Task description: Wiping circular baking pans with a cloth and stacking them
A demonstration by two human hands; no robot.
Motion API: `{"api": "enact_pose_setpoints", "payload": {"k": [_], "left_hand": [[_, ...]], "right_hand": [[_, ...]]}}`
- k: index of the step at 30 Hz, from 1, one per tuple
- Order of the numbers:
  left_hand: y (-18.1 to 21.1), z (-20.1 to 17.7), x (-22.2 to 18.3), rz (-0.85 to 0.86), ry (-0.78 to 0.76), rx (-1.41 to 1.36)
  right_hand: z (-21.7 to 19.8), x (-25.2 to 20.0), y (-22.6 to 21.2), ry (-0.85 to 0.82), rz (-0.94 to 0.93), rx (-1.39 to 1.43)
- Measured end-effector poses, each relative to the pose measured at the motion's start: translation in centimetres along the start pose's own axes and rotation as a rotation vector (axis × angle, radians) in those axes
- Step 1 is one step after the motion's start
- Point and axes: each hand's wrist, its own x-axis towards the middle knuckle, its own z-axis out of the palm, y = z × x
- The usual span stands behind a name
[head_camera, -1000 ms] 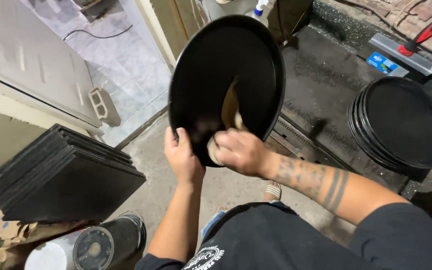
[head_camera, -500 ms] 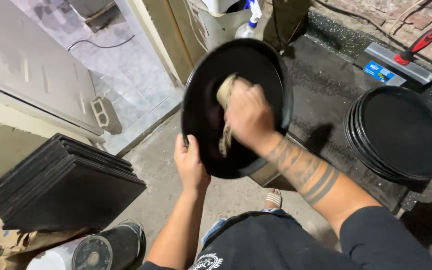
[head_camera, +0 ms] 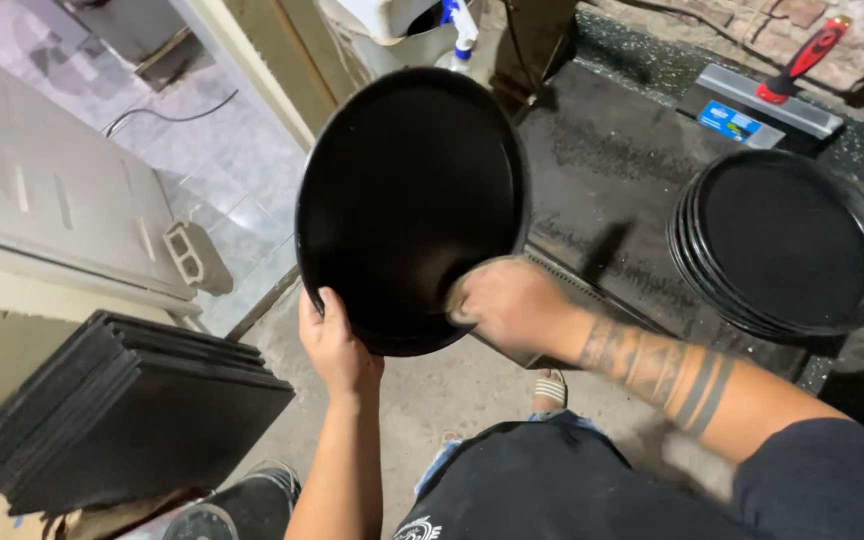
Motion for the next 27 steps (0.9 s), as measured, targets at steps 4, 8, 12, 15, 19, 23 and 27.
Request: {"api": "enact_pose_setpoints", "payload": {"k": [4, 8, 12, 15, 19, 23, 27], "left_hand": [[-8.9, -4.2, 1.8, 0.013, -0.148, 0.093], [-9.0, 0.5, -0.1, 0.032, -0.234, 0.15], [-11.2, 3.7, 0.5, 0.048, -0.265, 0.227], [-5.9, 13.2, -2.1, -0.118, -0.237, 0.141], [-12.5, 16.6, -2.3, -0.374, -0.169, 0.205], [-20.3, 22.9, -5.8, -0.628, -0.195, 0.181], [-26.7, 28.0, -9.9, -0.883, -0.361, 0.224]], "right_hand": [[-2.3, -0.7, 10.6, -0.234, 0.673, -0.312], [-4.8, 5.8, 9.3, 0.402, 0.771, -0.224], [-6.3, 1.2, 5.1, 0.349, 0.686, -0.036], [-8.4, -5.8, 1.4, -0.001, 0.366, 0.055], [-16.0, -16.2, 5.1, 0.254, 0.817, 0.141], [-25.2, -19.8, 6.2, 0.563, 1.361, -0.068], [-30.0, -19.3, 6.1, 0.866, 1.585, -0.093]]}}
